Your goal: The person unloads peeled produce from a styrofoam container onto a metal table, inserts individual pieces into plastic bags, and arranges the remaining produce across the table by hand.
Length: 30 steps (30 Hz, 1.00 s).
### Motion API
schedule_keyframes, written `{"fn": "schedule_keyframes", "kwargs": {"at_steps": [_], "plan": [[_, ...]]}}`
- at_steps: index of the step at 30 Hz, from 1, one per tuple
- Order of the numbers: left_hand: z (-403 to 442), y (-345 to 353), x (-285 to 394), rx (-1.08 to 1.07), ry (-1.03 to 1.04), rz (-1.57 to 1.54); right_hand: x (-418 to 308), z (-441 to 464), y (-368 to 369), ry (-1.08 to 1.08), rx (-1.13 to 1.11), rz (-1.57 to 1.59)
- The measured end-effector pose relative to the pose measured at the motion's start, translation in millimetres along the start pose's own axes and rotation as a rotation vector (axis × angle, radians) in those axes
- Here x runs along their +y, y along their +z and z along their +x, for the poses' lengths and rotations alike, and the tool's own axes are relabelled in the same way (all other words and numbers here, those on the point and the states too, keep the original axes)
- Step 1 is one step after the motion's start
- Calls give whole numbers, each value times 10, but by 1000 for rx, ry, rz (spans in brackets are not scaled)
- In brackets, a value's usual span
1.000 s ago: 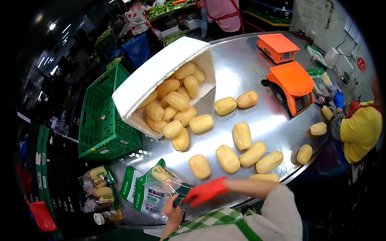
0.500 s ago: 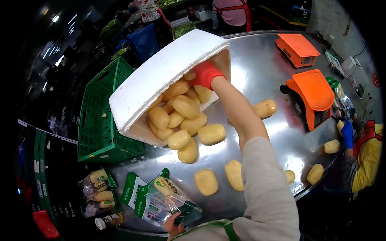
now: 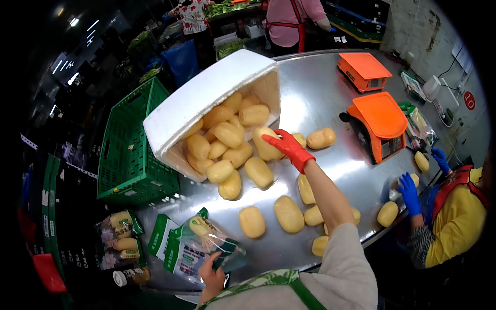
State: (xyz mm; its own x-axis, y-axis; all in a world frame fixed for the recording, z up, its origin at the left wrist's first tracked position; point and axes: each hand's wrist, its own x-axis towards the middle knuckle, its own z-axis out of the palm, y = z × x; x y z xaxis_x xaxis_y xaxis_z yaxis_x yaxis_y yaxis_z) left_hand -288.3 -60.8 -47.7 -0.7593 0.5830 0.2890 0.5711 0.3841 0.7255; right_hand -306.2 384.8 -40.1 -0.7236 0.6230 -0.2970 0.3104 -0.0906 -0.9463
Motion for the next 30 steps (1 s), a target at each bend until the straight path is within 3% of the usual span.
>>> {"fn": "schedule_keyframes", "kwargs": {"at_steps": [3, 7, 11, 17, 22, 25, 26, 29, 30], "plan": [[20, -10, 41, -2, -15, -16, 303, -398, -5, 63, -435, 674], [81, 18, 59, 4, -111, -90, 408, -1083, 151, 129, -642, 1007], [191, 17, 175, 28, -147, -127, 218, -1762, 285, -15, -550, 746], [264, 19, 170, 57, -141, -86, 59, -2411, 508, 76, -606, 146], [158, 31, 224, 15, -101, 32, 469, -2686, 1015, 311, -666, 43], [32, 51, 214, 13, 7, 138, 578, -2693, 1343, 355, -525, 152], [-13, 79, 162, 24, 51, 118, 582, -2676, 1400, 404, -572, 348], [-45, -14, 192, -49, 82, 148, 670, -2601, 1614, 333, -570, 524], [-43, -33, 176, -51, 125, 175, 712, -2578, 1634, 237, -605, 441]]}}
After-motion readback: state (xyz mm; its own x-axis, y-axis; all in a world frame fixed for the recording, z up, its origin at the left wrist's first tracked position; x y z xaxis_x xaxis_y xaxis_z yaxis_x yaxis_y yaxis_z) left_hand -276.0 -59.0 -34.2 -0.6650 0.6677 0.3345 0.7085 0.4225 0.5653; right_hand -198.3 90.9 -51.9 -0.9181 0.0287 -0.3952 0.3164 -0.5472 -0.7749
